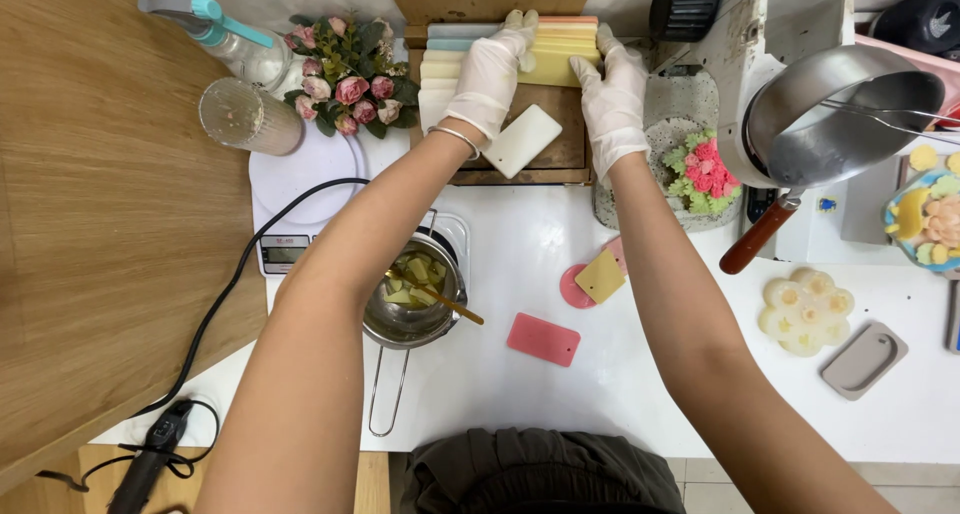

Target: The recorder is seen melting wax and preparing it for candle making.

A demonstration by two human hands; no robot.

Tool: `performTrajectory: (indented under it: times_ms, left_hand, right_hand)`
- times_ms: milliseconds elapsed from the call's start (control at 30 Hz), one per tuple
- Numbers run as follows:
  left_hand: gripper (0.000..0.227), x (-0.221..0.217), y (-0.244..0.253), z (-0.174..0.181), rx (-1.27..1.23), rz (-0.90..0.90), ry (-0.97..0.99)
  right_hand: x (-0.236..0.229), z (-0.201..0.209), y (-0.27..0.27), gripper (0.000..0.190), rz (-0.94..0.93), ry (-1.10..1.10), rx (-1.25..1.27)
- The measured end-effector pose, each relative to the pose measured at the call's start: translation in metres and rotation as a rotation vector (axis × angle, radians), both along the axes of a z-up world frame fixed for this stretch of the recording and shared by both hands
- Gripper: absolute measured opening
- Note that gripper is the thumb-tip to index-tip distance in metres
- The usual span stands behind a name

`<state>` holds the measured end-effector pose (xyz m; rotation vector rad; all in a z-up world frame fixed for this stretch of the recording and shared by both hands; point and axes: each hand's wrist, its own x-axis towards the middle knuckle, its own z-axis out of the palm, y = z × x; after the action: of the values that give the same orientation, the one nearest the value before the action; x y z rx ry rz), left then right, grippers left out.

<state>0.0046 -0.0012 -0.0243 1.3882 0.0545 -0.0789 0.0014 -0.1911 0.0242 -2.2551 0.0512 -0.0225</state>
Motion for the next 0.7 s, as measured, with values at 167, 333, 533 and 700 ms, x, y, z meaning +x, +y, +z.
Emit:
performTrajectory:
  times_ms: [167,333,533,700]
  left_hand:
    - [0.048,0.007,-0.005,0.065,0.871,-0.23,0.27]
    - [0.048,0.003,0.0,0.02,1.283,-0.277,-0.066]
    - [0.076,-0.012,0.015,0.086,1.509,-0.418,-0.329]
    - [0.022,-0.022,0.04,0.162,1.217,-0.205,-0.246]
  right_hand:
    - [0.01,-0.019,-0.003,0.058,0.09,-0.142,0.054]
    - [0.006,-0.008,0.0,0.075,0.133,-0.138,-0.184]
    - [-0.01,0.014,-0.003,0.086,0.182,0.005,-0.428]
    - [-0.062,0.035,0.004,0.061,0.453,-0.277,-0.625]
